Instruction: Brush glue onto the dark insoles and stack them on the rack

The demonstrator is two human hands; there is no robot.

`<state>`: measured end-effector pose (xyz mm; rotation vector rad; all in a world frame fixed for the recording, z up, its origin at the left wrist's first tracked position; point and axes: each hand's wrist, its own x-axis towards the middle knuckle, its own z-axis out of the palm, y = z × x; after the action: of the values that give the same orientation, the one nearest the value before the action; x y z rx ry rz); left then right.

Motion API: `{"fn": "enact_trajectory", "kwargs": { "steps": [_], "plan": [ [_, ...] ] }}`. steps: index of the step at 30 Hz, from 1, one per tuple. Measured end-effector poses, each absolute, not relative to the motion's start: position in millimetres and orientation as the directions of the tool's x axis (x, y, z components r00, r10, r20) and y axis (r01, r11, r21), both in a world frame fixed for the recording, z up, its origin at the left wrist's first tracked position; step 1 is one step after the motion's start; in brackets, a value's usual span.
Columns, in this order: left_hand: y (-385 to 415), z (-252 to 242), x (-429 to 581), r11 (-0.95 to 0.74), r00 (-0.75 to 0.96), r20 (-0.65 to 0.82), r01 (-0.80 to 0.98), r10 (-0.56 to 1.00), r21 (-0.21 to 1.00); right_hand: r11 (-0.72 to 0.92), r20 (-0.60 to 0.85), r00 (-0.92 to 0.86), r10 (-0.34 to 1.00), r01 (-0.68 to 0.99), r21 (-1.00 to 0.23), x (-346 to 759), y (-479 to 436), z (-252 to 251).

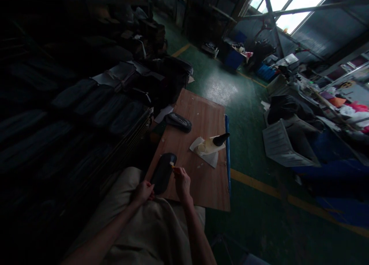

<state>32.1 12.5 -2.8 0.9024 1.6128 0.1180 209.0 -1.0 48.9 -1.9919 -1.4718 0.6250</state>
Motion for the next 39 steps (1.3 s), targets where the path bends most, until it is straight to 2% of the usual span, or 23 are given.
{"fn": "enact_trajectory", "kwargs": {
  "steps": [4, 11, 17, 24, 28, 33, 36, 39],
  "plan": [
    [14, -4, 32, 0.719, 0.021, -0.811, 0.452, 0.584, 0.529, -0.19, 0.02, 0.287, 0.958, 0.683, -0.705, 211, 9, 57],
    [14, -8, 29, 0.756, 0.027, -0.828, 0.391, 0.561, 0.525, -0.204, -0.048, 0.212, 0.976, 0.818, -0.538, 200, -4, 47],
    [14, -10, 28, 0.779, 0.023, -0.832, 0.336, 0.555, 0.529, -0.213, -0.104, 0.188, 0.977, 0.786, -0.58, 179, -52, 43],
    [12, -9, 26, 0.76, 0.026, -0.813, 0.339, 0.581, 0.554, -0.227, -0.188, 0.128, 0.974, 0.583, -0.78, 170, -71, 53],
    [11, -16, 26, 0.738, 0.023, -0.801, 0.373, 0.598, 0.562, -0.326, -0.27, 0.197, 0.942, 0.358, -0.875, 176, -66, 56],
    [11, -19, 26, 0.715, 0.032, -0.798, 0.422, 0.602, 0.557, -0.412, -0.388, 0.259, 0.885, 0.046, -0.91, 187, -50, 49],
    [13, -16, 26, 0.714, 0.042, -0.805, 0.438, 0.591, 0.547, -0.382, -0.354, 0.328, 0.876, 0.022, -0.924, 195, -37, 41],
    [13, -13, 26, 0.714, 0.05, -0.81, 0.443, 0.584, 0.542, -0.339, -0.273, 0.401, 0.874, 0.102, -0.935, 202, -24, 37]
  ]
}}
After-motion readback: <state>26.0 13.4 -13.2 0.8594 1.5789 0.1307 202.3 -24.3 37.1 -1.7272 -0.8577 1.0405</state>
